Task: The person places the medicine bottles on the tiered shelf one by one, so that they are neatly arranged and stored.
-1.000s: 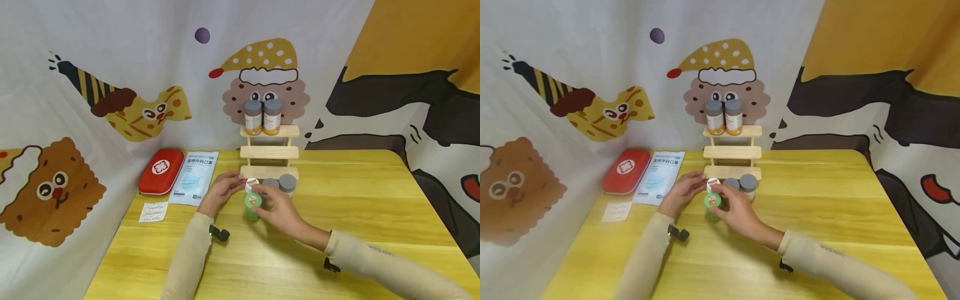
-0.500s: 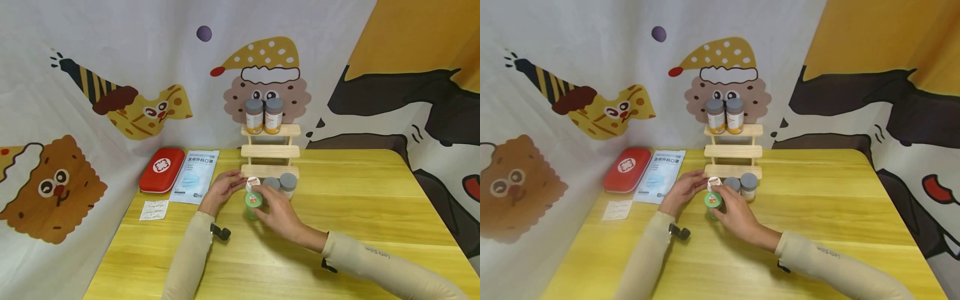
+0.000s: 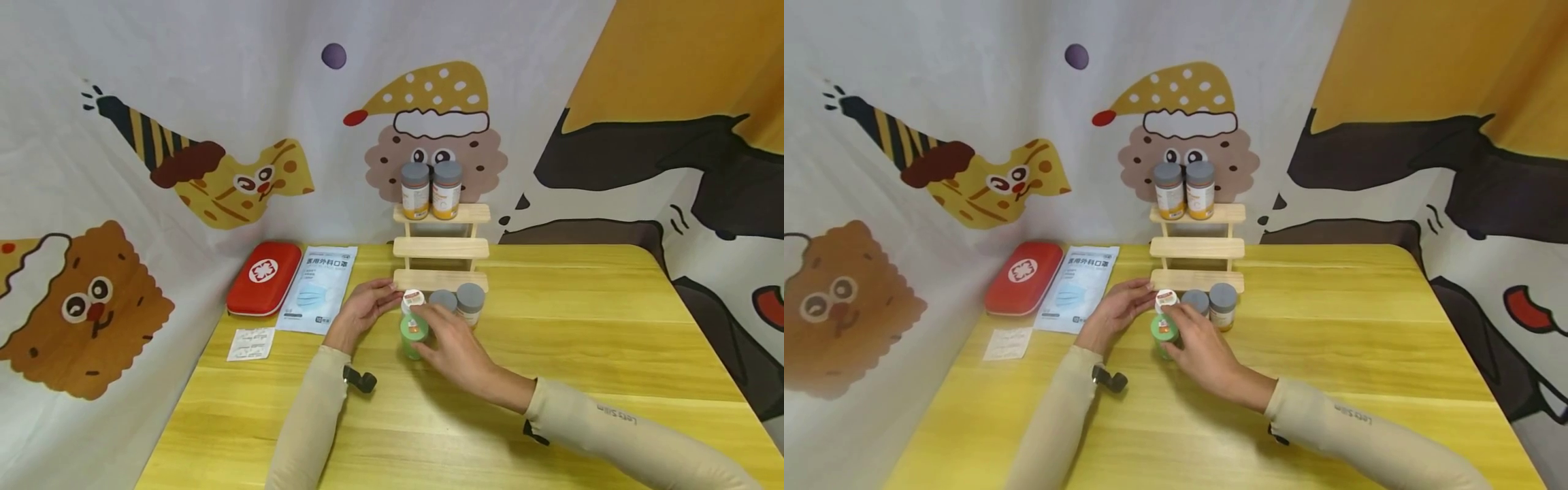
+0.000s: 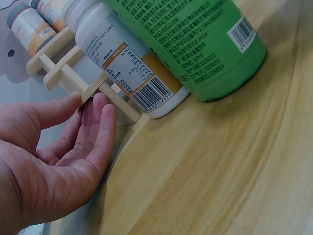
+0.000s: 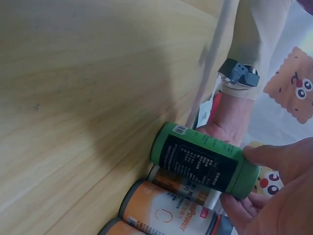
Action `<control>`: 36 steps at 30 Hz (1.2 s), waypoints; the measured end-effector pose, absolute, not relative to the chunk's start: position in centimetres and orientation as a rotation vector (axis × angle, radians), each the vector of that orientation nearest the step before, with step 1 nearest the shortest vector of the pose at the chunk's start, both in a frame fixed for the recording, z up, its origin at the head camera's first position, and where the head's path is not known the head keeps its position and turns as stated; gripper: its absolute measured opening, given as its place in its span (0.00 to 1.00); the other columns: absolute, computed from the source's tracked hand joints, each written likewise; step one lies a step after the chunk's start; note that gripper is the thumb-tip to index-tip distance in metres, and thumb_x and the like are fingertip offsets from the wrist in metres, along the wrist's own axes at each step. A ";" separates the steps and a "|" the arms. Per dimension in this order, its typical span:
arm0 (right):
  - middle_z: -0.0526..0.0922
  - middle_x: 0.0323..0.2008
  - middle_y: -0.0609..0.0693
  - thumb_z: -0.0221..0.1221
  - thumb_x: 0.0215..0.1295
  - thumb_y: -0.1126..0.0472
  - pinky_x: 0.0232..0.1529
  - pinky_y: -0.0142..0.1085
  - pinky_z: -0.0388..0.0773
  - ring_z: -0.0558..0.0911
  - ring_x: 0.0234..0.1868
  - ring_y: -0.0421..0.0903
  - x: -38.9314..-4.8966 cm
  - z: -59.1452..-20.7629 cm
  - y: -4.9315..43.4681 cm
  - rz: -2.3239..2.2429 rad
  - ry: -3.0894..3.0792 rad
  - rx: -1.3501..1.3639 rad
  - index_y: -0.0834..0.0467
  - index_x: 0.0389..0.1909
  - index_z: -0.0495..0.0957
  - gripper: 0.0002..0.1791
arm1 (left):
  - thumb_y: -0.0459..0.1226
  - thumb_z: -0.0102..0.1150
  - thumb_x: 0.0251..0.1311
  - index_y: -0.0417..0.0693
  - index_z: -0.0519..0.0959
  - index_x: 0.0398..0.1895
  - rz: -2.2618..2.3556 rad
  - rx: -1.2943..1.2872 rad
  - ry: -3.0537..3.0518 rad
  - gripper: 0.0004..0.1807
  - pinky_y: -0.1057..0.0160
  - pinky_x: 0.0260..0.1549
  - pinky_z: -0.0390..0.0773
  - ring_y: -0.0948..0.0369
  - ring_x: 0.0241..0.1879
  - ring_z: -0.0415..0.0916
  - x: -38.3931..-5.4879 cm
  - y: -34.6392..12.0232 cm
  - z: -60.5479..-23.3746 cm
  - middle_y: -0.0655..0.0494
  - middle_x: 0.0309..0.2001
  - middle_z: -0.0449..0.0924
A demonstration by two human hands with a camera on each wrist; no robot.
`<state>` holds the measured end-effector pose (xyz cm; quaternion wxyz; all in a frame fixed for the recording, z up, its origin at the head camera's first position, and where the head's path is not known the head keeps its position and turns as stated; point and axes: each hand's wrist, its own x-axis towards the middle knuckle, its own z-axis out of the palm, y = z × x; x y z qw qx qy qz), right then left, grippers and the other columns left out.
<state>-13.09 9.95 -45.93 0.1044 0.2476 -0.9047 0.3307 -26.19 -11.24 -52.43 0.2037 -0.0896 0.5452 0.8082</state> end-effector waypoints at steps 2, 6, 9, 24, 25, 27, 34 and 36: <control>0.84 0.57 0.51 0.81 0.53 0.63 0.57 0.42 0.91 0.86 0.54 0.49 -13.0 -45.8 9.9 0.983 -2.674 0.726 0.57 0.67 0.78 0.38 | 0.28 0.55 0.77 0.31 0.71 0.71 2.254 -0.250 1.520 0.22 0.61 0.59 0.90 0.60 0.42 0.89 -26.1 -11.3 -52.4 0.50 0.41 0.88; 0.84 0.56 0.51 0.83 0.49 0.63 0.54 0.41 0.92 0.85 0.53 0.48 -13.0 -45.5 9.9 0.991 -2.662 0.740 0.58 0.64 0.81 0.38 | 0.28 0.55 0.77 0.31 0.71 0.71 2.259 -0.253 1.518 0.23 0.60 0.62 0.89 0.60 0.43 0.89 -26.1 -11.3 -52.3 0.49 0.41 0.88; 0.83 0.54 0.51 0.84 0.48 0.63 0.54 0.40 0.92 0.85 0.52 0.47 -13.0 -45.2 10.0 1.009 -2.650 0.756 0.58 0.60 0.83 0.35 | 0.27 0.56 0.76 0.31 0.71 0.71 2.263 -0.261 1.526 0.23 0.60 0.62 0.88 0.60 0.42 0.89 -26.1 -11.3 -52.2 0.49 0.41 0.88; 0.77 0.56 0.52 0.78 0.52 0.70 0.65 0.43 0.88 0.81 0.59 0.50 -13.7 -39.8 12.1 1.539 -2.606 0.801 0.58 0.58 0.81 0.30 | 0.28 0.56 0.76 0.30 0.72 0.70 2.264 -0.276 1.539 0.22 0.61 0.59 0.90 0.59 0.43 0.89 -26.1 -11.1 -52.2 0.47 0.43 0.88; 0.77 0.57 0.53 0.78 0.52 0.71 0.66 0.45 0.87 0.81 0.59 0.50 -13.8 -39.4 12.4 1.548 -2.594 0.816 0.59 0.59 0.81 0.31 | 0.28 0.57 0.76 0.30 0.72 0.70 2.266 -0.277 1.539 0.22 0.60 0.60 0.90 0.59 0.43 0.89 -26.1 -11.1 -52.2 0.47 0.43 0.88; 0.78 0.58 0.53 0.77 0.52 0.72 0.68 0.45 0.86 0.81 0.60 0.51 -14.1 -38.6 12.9 1.568 -2.581 0.813 0.58 0.60 0.81 0.32 | 0.27 0.57 0.75 0.29 0.72 0.70 2.273 -0.276 1.532 0.22 0.59 0.60 0.89 0.59 0.43 0.89 -26.2 -11.2 -52.2 0.46 0.43 0.88; 0.78 0.62 0.50 0.75 0.59 0.70 0.76 0.34 0.77 0.79 0.64 0.43 -15.5 -35.7 15.3 1.641 -2.550 0.721 0.55 0.66 0.79 0.32 | 0.27 0.57 0.75 0.30 0.72 0.70 2.266 -0.264 1.524 0.23 0.58 0.62 0.89 0.59 0.44 0.89 -26.2 -11.2 -52.3 0.44 0.46 0.89; 0.77 0.63 0.50 0.74 0.61 0.70 0.76 0.29 0.76 0.78 0.64 0.40 -16.2 -35.1 16.1 1.642 -2.520 0.708 0.56 0.66 0.79 0.31 | 0.27 0.57 0.75 0.30 0.71 0.71 2.264 -0.261 1.526 0.23 0.59 0.61 0.89 0.59 0.44 0.89 -26.2 -11.2 -52.3 0.43 0.47 0.89</control>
